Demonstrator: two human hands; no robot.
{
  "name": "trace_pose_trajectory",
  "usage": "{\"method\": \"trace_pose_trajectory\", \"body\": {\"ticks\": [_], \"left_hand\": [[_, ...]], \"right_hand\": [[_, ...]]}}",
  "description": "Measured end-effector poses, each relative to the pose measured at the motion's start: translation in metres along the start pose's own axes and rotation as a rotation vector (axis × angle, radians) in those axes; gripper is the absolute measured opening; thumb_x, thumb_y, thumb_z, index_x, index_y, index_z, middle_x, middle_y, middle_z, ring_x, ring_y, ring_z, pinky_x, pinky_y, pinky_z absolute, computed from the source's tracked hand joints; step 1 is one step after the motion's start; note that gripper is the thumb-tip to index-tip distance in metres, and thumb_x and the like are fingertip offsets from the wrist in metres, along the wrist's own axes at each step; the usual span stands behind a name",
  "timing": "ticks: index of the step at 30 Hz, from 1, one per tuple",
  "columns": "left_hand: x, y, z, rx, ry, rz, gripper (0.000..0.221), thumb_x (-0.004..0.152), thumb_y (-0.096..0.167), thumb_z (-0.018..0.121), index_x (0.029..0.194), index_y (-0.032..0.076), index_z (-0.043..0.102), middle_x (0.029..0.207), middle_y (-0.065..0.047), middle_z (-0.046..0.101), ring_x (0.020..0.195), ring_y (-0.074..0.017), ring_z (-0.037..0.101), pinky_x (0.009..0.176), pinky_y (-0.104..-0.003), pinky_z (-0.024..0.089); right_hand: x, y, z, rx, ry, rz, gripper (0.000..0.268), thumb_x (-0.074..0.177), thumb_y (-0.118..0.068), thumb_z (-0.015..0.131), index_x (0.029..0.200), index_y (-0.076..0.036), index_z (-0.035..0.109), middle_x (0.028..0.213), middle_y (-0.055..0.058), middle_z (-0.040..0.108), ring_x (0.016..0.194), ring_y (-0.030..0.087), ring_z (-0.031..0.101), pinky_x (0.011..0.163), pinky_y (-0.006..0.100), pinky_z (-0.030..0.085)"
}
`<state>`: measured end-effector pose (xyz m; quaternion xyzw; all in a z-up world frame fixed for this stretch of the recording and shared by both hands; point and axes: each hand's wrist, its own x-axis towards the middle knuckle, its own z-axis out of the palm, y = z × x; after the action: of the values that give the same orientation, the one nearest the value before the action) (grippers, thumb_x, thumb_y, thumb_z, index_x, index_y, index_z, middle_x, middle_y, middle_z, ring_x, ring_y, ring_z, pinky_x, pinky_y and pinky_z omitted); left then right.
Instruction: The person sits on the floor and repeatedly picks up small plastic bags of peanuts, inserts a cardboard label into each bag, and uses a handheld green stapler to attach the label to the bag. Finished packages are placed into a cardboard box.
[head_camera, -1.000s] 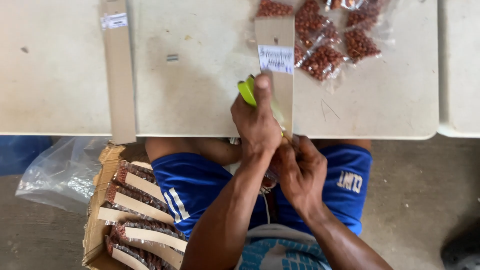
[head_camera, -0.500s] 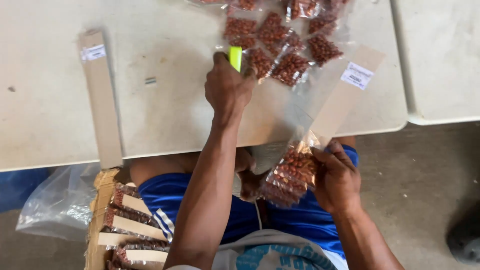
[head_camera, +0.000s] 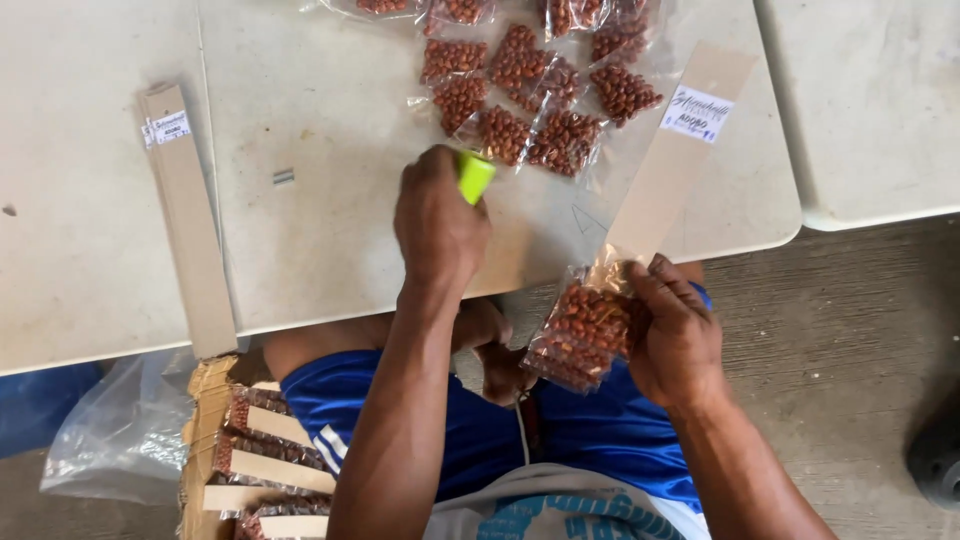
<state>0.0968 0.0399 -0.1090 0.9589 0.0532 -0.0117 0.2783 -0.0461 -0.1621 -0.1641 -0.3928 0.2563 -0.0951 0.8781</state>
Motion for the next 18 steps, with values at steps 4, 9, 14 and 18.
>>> {"method": "trace_pose_trajectory", "body": {"ticks": [4,9,14,18], "left_hand": [[0.012,-0.017,0.026,0.089,0.011,0.387,0.042,0.079,0.006,0.082,0.115,0.01,0.06,0.105,-0.007,0.07,0.116,-0.0286,0.063,0.093,-0.044,0.057],[0.011,-0.037,0.024,0.0,0.198,0.692,0.041,0.071,0.006,0.083,0.106,0.012,0.064,0.093,-0.008,0.07,0.1,-0.0277,0.069,0.084,-0.041,0.058],[-0.038,-0.004,-0.074,-0.186,0.195,0.932,0.025,0.09,0.015,0.083,0.098,0.006,0.061,0.09,-0.008,0.063,0.084,-0.0324,0.07,0.081,-0.035,0.057],[-0.075,0.034,-0.115,-0.259,-0.197,0.885,0.05,0.075,0.006,0.095,0.105,0.003,0.056,0.097,-0.011,0.072,0.075,-0.0219,0.072,0.061,-0.034,0.06]], "right_hand": [[0.004,0.008,-0.017,-0.031,-0.019,-0.021,0.011,0.102,-0.004,0.058,0.094,0.003,0.061,0.083,0.024,0.068,0.078,0.04,0.076,0.071,0.046,0.064],[0.012,0.018,-0.026,-0.05,-0.015,-0.031,0.012,0.101,-0.002,0.056,0.1,0.006,0.063,0.088,0.026,0.069,0.083,0.038,0.075,0.076,0.05,0.063],[0.001,0.01,-0.009,-0.032,-0.038,0.034,0.009,0.097,0.001,0.06,0.096,0.009,0.066,0.084,0.025,0.07,0.082,0.039,0.076,0.08,0.051,0.063],[-0.012,-0.008,0.023,-0.045,-0.165,0.29,0.007,0.095,-0.005,0.065,0.097,0.0,0.07,0.088,0.016,0.075,0.077,0.025,0.073,0.068,0.038,0.06]]}}
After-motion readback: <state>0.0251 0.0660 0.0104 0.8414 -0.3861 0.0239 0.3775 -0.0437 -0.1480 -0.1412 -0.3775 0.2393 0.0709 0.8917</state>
